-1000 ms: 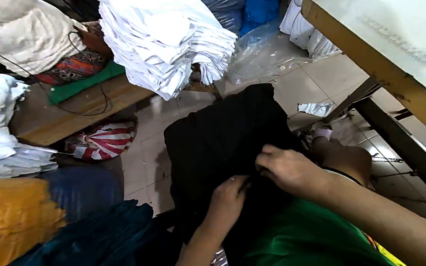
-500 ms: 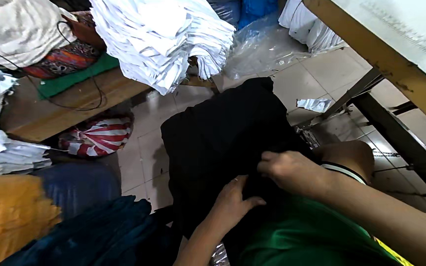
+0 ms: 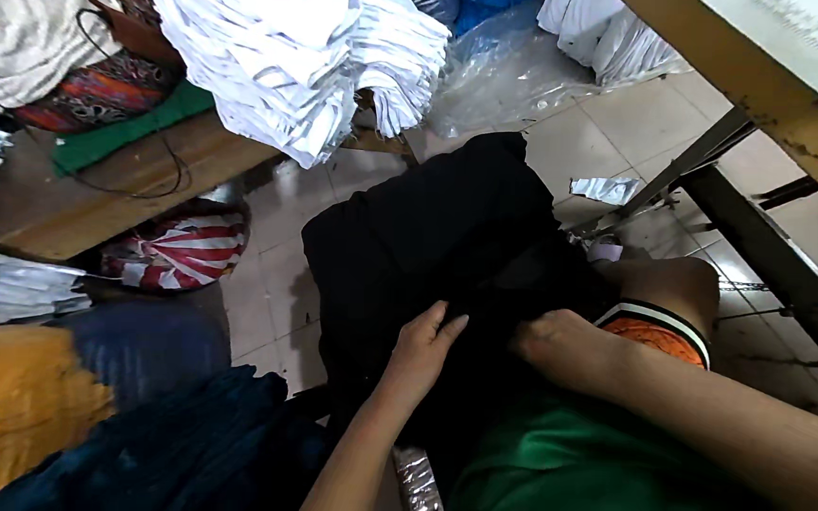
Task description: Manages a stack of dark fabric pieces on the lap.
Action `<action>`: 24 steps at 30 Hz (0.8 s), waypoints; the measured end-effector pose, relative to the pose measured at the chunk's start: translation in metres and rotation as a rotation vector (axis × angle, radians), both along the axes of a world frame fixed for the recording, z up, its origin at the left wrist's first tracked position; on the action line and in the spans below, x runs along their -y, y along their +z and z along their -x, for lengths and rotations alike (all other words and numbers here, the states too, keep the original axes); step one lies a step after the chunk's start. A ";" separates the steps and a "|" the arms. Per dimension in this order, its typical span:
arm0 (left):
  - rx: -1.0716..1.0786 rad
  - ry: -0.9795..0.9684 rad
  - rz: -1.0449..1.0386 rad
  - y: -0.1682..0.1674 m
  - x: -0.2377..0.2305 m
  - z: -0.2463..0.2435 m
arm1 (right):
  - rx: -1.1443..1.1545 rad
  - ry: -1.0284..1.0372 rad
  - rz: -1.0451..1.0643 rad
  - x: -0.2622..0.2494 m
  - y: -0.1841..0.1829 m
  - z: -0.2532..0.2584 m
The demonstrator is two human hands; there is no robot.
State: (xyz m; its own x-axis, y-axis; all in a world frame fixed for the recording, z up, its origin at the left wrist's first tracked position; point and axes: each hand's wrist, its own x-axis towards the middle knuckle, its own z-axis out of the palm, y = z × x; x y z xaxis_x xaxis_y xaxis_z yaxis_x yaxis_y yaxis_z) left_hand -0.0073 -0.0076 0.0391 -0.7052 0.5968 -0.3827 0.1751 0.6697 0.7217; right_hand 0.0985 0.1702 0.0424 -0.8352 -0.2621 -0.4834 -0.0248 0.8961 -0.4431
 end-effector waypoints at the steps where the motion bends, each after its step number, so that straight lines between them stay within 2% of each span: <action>1: 0.003 -0.018 -0.010 -0.002 0.000 -0.002 | -0.114 -0.013 -0.004 -0.003 0.001 -0.001; 4: -0.019 -0.122 0.049 -0.007 -0.004 -0.006 | -0.448 -0.068 0.032 -0.013 0.011 0.011; 6: -0.103 -0.126 0.119 -0.003 -0.014 -0.005 | -0.472 -0.069 0.025 -0.015 0.029 0.029; 8: -0.222 -0.061 0.103 0.003 -0.019 0.001 | -0.585 -0.115 0.043 -0.012 0.034 0.039; 10: -0.202 0.022 0.027 0.007 -0.019 0.013 | -0.846 -0.151 0.130 -0.004 0.021 0.039; 11: -0.171 0.042 -0.018 0.005 -0.017 0.019 | -0.906 -0.129 0.186 0.002 0.014 0.035; 13: -0.048 0.064 -0.054 0.003 -0.013 0.025 | -0.794 -0.005 0.256 0.011 -0.003 0.023; 15: 0.018 0.077 -0.060 -0.001 -0.013 0.025 | -0.395 0.092 0.146 0.011 -0.011 0.017; 17: 0.013 0.082 -0.074 -0.003 -0.013 0.022 | 0.095 0.073 -0.025 0.012 -0.007 0.027; 18: 0.002 0.084 -0.071 -0.003 -0.013 0.022 | 0.232 0.058 -0.085 0.013 -0.006 0.033; 20: -0.018 0.091 -0.058 -0.002 -0.012 0.022 | 0.283 0.019 -0.111 0.011 0.001 0.038; 24: -0.008 0.061 -0.057 -0.001 -0.008 0.023 | 0.097 -0.139 0.063 -0.001 0.017 0.032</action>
State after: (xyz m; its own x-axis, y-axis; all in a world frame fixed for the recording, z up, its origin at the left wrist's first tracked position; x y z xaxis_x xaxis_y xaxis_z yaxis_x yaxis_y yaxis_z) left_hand -0.0305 0.0005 0.0385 -0.7441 0.5732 -0.3433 0.1409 0.6368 0.7580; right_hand 0.0668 0.1712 0.0591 -0.8161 -0.1794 -0.5494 0.1430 0.8584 -0.4927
